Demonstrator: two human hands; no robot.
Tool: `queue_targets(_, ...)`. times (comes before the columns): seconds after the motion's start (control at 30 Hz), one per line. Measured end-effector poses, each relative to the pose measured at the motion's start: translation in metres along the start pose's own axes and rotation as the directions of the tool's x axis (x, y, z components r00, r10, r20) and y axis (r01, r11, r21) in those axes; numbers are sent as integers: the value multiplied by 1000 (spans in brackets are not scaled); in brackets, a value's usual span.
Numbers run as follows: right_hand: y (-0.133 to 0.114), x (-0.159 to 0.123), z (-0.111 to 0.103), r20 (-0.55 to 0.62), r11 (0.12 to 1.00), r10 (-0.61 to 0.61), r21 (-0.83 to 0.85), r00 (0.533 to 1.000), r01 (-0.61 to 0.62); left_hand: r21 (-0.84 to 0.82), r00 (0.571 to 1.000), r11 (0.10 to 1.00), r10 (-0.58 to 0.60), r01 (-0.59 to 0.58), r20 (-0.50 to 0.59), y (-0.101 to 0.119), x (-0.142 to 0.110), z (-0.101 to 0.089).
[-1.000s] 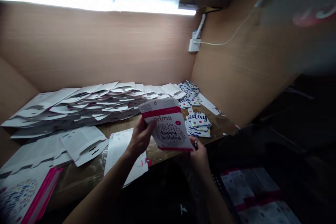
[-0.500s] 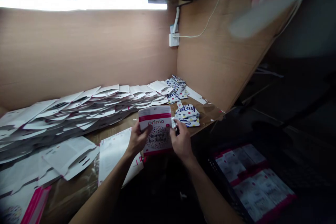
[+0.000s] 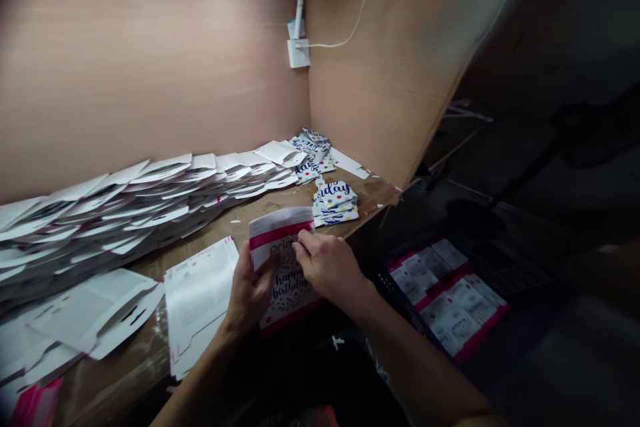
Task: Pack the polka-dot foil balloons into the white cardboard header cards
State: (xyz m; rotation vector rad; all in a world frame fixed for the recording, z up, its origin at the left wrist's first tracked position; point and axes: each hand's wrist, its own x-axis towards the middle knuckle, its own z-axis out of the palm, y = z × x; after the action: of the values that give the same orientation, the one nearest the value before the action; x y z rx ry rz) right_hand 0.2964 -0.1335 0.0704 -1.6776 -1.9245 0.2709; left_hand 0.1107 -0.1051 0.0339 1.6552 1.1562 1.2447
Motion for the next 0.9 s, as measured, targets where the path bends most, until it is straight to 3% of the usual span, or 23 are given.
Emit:
queue_targets(0.13,-1,-14,-2,97,990,113,-94,989,-104,95,993,995,2,-13,117,-3,-18,1)
queue_targets(0.27,9,-25,-5,191,973,188,-167,964,-157,86,960,996,-19,-5,279,-9,-30,10)
queue_targets(0.4,22,-38,-14,222,978,184,-133,957,-157,-79,966,980,-161,180,203,-17,-30,18)
queue_targets(0.5,25,-43,-20,187,984,178,-64,966,-169,-202,955,947,-206,250,216,-19,-29,18)
queue_targets(0.73,20,-37,-14,111,982,187,-48,976,-182,-3,961,990,-138,143,239,-10,-41,11)
queue_targets(0.9,18,-42,-11,142,973,218,-110,966,-203,93,934,995,-62,30,353,-4,-49,7)
